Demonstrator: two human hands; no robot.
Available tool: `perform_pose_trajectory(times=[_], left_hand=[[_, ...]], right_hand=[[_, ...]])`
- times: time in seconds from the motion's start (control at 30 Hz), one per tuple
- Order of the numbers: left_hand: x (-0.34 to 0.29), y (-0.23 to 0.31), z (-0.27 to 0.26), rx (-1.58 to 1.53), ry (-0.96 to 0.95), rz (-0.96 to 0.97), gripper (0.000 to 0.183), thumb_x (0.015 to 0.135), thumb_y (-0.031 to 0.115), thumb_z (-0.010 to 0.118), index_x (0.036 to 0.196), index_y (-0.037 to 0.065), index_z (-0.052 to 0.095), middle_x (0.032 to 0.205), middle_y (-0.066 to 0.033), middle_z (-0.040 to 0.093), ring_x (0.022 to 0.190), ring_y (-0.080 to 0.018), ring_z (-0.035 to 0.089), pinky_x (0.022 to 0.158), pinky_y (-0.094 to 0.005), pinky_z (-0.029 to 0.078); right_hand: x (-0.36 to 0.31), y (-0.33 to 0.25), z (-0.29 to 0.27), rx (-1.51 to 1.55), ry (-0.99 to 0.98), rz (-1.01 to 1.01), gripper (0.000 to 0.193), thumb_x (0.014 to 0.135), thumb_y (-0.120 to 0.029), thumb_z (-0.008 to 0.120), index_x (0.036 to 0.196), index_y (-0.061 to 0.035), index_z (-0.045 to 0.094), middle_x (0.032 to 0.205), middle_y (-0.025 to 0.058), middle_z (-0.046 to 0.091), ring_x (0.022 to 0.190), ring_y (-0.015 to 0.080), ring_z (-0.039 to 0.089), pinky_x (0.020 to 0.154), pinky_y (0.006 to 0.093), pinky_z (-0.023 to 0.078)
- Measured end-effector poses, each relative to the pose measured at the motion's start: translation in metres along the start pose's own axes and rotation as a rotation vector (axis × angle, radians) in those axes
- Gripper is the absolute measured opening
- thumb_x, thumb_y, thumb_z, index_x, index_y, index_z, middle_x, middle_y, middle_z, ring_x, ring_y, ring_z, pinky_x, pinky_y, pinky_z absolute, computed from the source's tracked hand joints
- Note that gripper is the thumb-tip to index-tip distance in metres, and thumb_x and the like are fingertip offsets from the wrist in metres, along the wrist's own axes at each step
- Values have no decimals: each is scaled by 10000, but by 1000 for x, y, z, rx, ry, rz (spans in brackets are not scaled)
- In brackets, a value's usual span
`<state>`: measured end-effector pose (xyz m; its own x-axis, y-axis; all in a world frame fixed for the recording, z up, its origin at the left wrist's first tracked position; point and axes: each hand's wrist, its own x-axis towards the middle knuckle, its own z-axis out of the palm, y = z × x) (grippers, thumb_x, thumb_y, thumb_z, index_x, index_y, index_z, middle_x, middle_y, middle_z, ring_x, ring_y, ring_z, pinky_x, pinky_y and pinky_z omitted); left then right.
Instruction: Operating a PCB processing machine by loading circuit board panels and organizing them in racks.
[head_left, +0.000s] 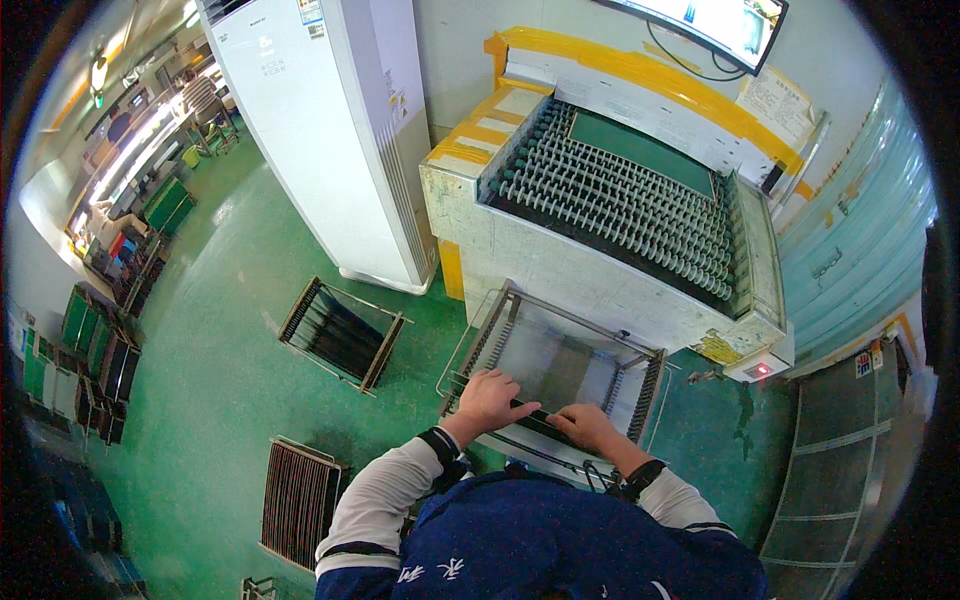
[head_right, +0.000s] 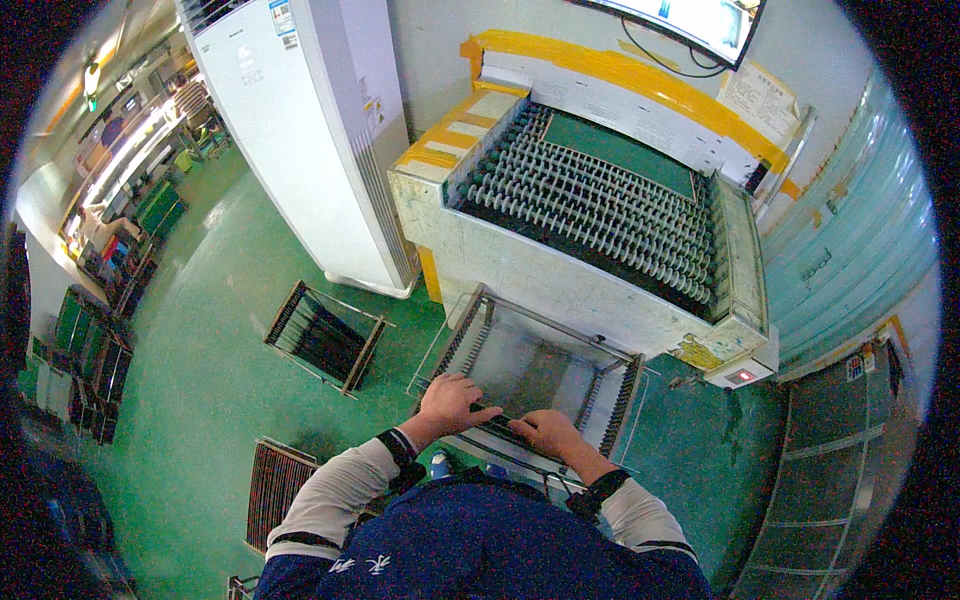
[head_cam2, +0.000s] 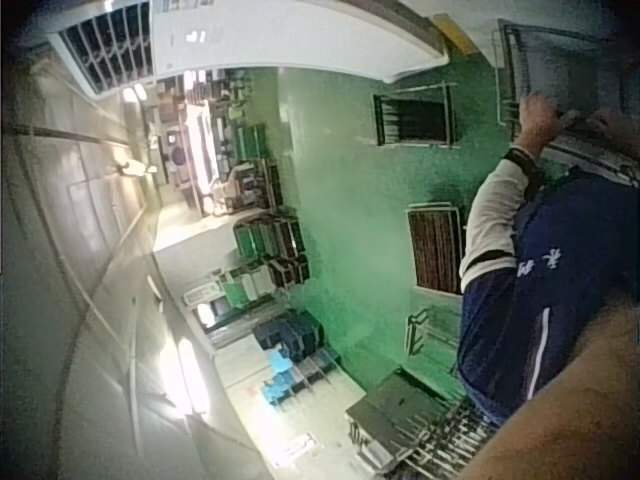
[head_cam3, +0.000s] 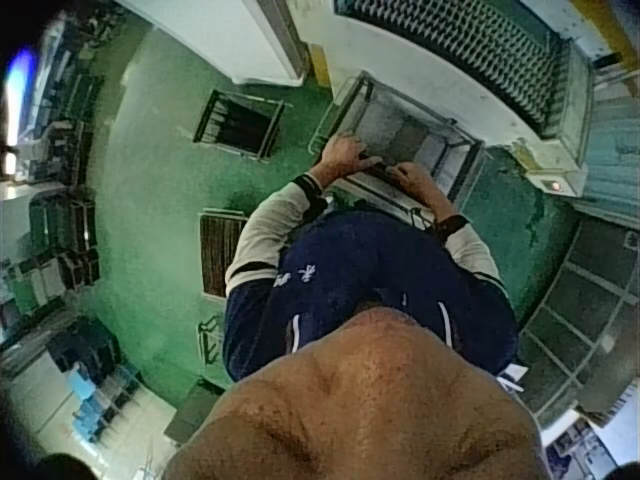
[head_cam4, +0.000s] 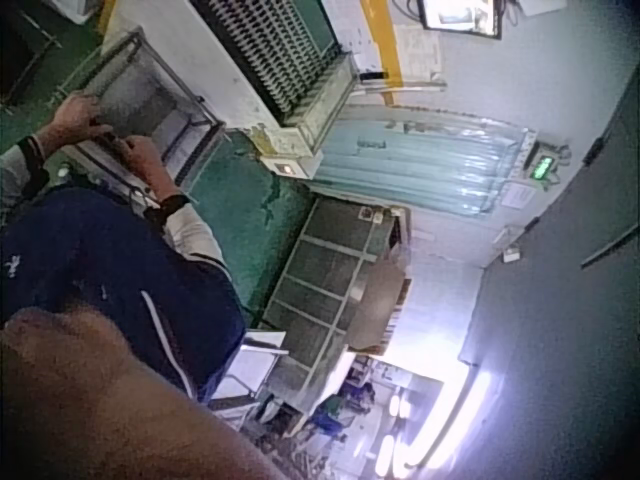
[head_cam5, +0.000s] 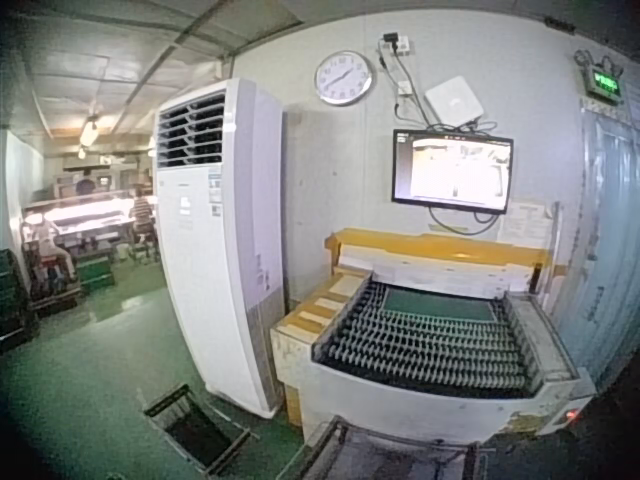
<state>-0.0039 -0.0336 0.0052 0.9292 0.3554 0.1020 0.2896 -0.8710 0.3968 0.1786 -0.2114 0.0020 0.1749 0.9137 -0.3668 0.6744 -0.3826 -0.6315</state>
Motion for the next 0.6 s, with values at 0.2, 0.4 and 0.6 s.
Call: perform_pose_trajectory(times=[0.2,0.4,0.6], left_hand=[[1,0,-1,13,-8,1,579,861,625,606,756,67,716,853,-121,673,928,-328,644,863,-440,487],[0,0,0,7,11,10,582,860,627,605,752,66,716,841,-124,673,915,-327,643,856,-439,488],[0,0,-1,5,-3,5,583,860,628,604,759,66,720,843,-122,674,922,-322,640,860,-438,485]], right_hand=[[3,7,4,-29,3,-1,513,959,-517,545,979,-43,742,896,202,704,848,396,664,746,466,506],[2,6,4,-33,10,-16,495,963,-499,543,979,-45,741,907,200,704,859,397,663,755,470,504],[1,4,3,-29,9,-22,488,965,-493,547,987,-45,739,915,201,704,865,394,664,757,471,503]])
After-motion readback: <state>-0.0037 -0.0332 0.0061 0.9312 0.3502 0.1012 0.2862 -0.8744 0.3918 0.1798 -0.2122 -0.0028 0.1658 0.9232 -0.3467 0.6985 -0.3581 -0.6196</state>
